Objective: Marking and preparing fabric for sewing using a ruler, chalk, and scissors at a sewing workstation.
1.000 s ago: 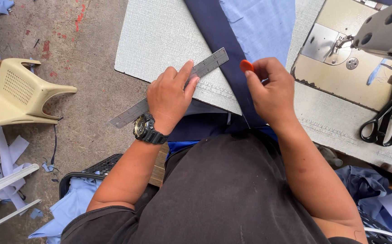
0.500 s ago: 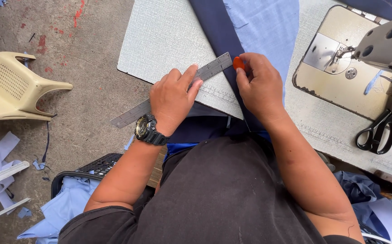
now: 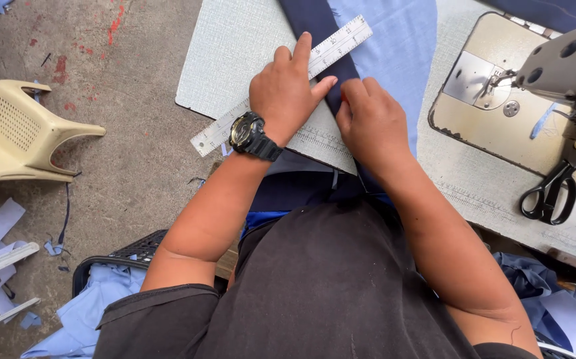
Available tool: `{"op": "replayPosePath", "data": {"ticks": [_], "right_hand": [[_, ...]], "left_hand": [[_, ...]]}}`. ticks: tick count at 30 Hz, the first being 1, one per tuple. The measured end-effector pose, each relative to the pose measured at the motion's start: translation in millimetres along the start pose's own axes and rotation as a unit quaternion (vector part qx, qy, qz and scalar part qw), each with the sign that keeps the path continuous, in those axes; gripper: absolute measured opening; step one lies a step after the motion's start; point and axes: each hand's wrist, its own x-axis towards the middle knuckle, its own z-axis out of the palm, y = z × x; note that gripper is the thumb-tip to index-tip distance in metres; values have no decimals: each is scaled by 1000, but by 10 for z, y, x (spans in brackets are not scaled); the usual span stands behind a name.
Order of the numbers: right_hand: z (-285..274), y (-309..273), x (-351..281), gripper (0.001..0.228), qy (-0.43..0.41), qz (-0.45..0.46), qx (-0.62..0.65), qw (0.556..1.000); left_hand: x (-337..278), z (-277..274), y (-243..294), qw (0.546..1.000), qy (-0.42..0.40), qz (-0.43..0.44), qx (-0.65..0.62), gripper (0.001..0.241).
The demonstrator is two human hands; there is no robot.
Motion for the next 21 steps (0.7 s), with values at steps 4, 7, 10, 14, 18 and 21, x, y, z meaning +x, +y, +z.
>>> {"op": "replayPosePath", "data": {"ticks": [4, 7, 10, 14, 18, 21], "right_hand": [[-686, -122, -190, 12, -151, 62, -29, 986], [-862, -187, -458, 19, -153, 69, 46, 985], [-607, -132, -719, 12, -125, -7, 83, 989], [-416, -103, -1008, 11, -87, -107, 8, 990], [-512, -95, -1106, 9, -103, -100, -19, 989], [-590, -109, -1039, 10, -96, -89, 17, 991]], "left_hand": [[-32, 14, 16, 999, 26, 20, 30, 80], [-327, -54, 131, 999, 19, 27, 34, 82], [-527, -258, 200, 999, 11, 31, -44, 80], [-676, -432, -85, 995, 24, 3, -99, 57], [-790, -390, -357, 995, 72, 29, -59, 48], [-845, -262, -453, 993, 101, 49, -29, 45]]}}
